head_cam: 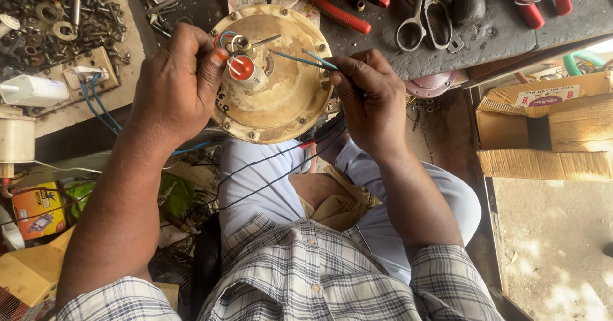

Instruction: The person is repairing a ceiling fan motor by connecting wires and tightening screws. They use a screwdriver to secure the connections and adjust the components.

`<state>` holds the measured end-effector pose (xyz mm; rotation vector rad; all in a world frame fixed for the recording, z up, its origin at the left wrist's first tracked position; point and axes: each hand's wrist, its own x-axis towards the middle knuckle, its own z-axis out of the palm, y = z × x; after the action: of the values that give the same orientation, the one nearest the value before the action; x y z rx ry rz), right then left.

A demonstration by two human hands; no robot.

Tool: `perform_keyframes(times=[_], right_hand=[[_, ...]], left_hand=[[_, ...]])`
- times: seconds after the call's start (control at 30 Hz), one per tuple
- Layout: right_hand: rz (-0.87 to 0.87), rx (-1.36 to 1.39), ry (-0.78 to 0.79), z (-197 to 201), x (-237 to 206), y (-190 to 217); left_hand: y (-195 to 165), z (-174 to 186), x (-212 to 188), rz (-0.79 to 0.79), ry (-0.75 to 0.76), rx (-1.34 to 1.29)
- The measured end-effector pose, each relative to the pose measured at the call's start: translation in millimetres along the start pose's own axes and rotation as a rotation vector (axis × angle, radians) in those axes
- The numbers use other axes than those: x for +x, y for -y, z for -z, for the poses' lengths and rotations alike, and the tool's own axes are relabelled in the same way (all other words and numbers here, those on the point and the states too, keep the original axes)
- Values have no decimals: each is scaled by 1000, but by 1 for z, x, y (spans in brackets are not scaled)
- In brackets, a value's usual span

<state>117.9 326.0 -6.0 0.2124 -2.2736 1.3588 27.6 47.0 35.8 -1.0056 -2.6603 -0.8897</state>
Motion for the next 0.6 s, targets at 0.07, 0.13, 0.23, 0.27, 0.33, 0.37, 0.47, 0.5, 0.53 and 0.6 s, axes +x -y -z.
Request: perform_keyframes(times=[0.07,0.13,0.23,0.27,0.33,0.37,0.47,0.5,0.53,0.6], right_hand=[[-7,8,11,0,1,-1],[-3,5,19,-1,1,-1],[-2,-14,25,-1,1,-2],[-6,-14,29,-1,0,-2],[-2,-16,35,-1,0,-3],[6,-17,35,-2,1,-4],[14,-29,41,-3,3,-6],[13,-33,45,-3,3,-6],[22,-38,51,-4,4,-6],[42,-50,55,-4,6,-6]], left_hand=[[1,0,-1,13,7,9],[1,-1,-1,11,0,28],[1,-2,-2,27,2,32],[2,-2,-3,14,-7,39],[4,-2,-3,-14,-28,53],[5,-1,-3,-13,-22,68],[11,0,0,-2,8,63],[12,-1,1,12,24,28],[13,-2,1,26,37,-6],[14,-5,1,38,33,-14]])
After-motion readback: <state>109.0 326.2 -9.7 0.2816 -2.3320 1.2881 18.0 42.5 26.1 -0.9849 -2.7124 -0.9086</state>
